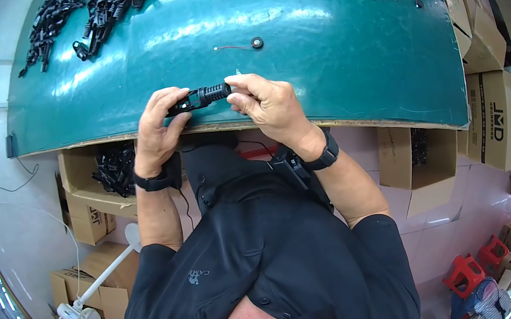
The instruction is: The person picks up a black plastic housing and a small speaker with wires, inserts the speaker into the housing, and presses the parts together by hand. They then place the assembled unit on the table and repeat the process.
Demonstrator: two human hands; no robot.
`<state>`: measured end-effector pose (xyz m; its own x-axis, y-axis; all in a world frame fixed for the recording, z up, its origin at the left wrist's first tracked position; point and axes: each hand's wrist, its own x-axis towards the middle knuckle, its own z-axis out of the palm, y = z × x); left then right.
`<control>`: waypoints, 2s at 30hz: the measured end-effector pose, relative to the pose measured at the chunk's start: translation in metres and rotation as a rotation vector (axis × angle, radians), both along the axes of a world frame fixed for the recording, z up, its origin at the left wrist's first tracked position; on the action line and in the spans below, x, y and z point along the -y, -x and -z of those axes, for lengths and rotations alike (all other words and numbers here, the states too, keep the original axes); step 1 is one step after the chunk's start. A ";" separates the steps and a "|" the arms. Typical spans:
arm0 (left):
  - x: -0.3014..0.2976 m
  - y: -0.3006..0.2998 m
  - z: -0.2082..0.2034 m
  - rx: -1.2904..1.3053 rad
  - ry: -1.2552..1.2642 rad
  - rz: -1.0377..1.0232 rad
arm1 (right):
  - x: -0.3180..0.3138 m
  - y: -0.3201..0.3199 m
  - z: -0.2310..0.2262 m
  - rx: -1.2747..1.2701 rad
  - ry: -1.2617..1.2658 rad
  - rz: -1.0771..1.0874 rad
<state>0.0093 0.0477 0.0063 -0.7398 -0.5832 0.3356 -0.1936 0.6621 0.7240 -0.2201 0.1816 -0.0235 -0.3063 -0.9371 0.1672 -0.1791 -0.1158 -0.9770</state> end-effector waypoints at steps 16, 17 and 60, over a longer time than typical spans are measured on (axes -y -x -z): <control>0.066 0.021 -0.107 0.782 0.300 0.227 | -0.005 0.000 0.002 -0.204 0.106 0.071; 0.067 0.027 -0.107 0.810 0.312 0.239 | -0.005 0.000 0.002 -0.202 0.102 0.072; 0.296 -0.157 0.014 0.543 0.135 -0.678 | 0.053 0.062 -0.014 -0.822 -0.126 0.230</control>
<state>0.1667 -0.2487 -0.0077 -0.3256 -0.9358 0.1353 -0.8713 0.3525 0.3415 -0.2826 0.1290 -0.0096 -0.3177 -0.8932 0.3183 -0.8408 0.1101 -0.5300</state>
